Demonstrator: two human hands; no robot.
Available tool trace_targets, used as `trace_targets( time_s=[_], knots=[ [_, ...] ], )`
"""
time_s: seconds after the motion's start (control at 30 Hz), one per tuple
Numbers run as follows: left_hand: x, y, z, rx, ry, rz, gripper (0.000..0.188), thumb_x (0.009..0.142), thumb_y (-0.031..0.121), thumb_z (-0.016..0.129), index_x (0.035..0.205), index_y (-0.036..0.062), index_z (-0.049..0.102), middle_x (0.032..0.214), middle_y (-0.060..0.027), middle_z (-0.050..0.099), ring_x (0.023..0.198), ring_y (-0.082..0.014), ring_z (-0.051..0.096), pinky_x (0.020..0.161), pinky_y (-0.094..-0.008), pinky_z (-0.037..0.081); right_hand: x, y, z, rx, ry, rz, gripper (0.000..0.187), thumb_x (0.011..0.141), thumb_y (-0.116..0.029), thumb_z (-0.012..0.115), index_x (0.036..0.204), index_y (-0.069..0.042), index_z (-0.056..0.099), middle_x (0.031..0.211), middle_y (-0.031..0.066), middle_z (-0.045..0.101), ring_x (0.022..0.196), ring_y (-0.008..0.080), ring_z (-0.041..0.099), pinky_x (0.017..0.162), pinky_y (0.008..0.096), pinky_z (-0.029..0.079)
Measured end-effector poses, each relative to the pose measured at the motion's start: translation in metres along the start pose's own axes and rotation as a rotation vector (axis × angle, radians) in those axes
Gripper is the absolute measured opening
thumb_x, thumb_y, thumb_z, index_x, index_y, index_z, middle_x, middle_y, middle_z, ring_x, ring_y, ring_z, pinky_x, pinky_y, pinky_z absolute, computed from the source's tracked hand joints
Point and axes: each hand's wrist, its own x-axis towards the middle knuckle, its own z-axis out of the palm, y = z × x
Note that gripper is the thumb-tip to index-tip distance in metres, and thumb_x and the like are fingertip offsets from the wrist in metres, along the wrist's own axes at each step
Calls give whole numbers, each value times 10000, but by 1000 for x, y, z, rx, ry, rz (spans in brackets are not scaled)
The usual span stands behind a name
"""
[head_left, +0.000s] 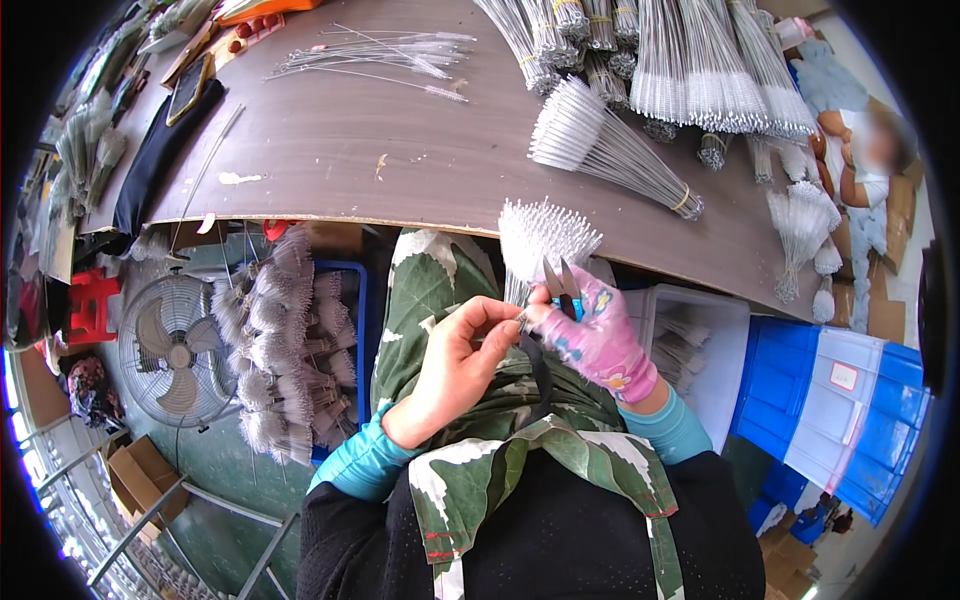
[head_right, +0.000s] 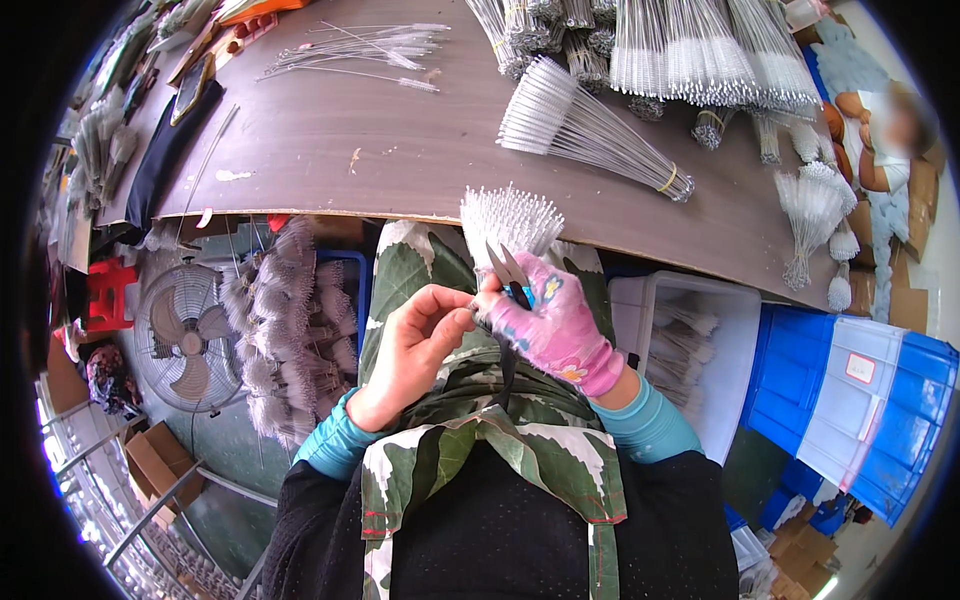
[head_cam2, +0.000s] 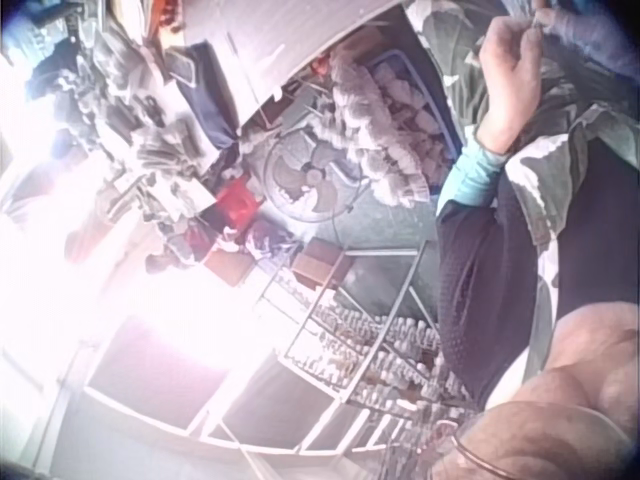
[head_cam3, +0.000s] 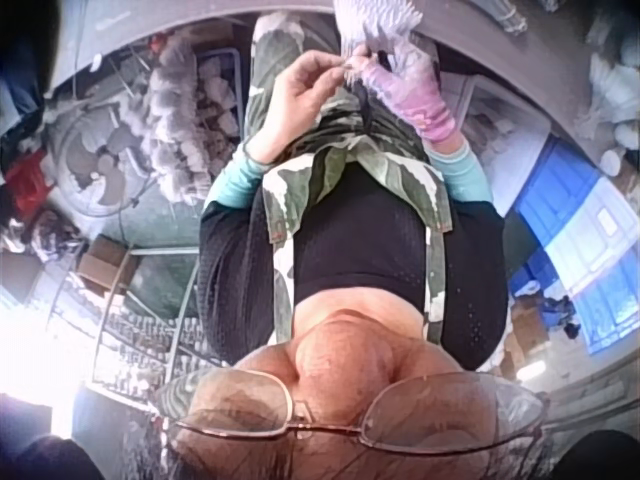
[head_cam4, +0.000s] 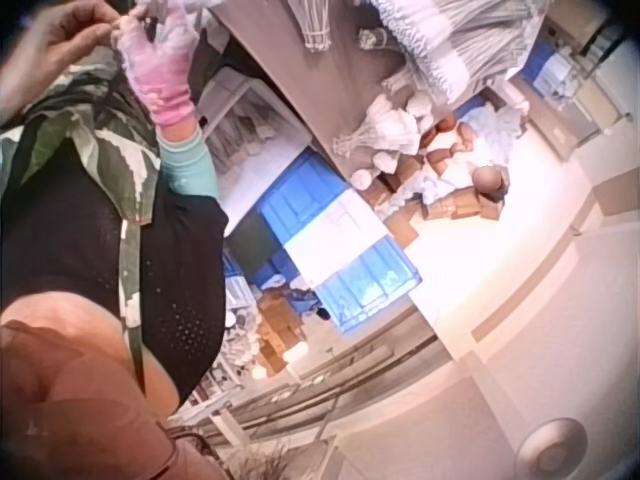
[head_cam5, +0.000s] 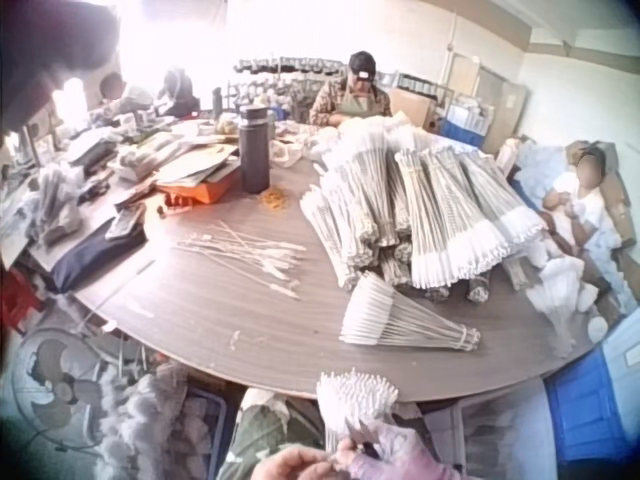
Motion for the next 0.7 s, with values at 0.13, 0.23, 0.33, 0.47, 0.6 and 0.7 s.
trace_targets(
  time_s=[0.13,0.23,0.33,0.47,0.6,0.7],
  knots=[
    [-3,8,-4,-153,-38,-181,138,918,137,562,1005,31,582,792,36,571,656,-5,453,572,-159,374,7,-9,-7,103,81,137,136,851,-105,624,972,-66,577,764,-5,590,571,53,519,464,190,386],
    [1,8,-6,-233,-80,-256,150,922,155,560,1014,39,582,784,41,565,639,0,443,556,-150,360,5,-10,-5,57,35,144,149,845,-97,629,984,-61,587,767,-14,584,577,51,515,477,190,397],
    [4,13,-1,-230,-114,-260,154,928,166,553,1018,45,583,771,47,556,625,5,432,545,-143,347,2,2,-7,-74,-2,-33,167,837,-77,634,996,-48,594,777,-18,583,582,49,515,493,193,412],
    [8,25,-11,-107,-201,-255,161,926,161,558,1019,32,579,761,53,534,638,3,440,550,-148,355,9,5,-11,-53,196,-185,113,849,-48,604,959,-47,581,786,8,594,542,58,514,464,193,413],
    [35,75,-41,895,75,407,83,833,76,608,913,79,627,761,-50,585,641,-156,540,601,-275,452,6,-5,-43,98,256,27,132,908,-139,559,1017,-68,584,727,1,578,538,56,507,466,183,401],
    [92,114,-64,1432,379,865,140,773,34,607,901,87,627,785,-85,586,735,-296,559,654,-359,473,4,1,-50,98,285,66,144,917,-159,547,1018,-62,581,728,2,580,548,53,508,478,187,404]
  ],
)
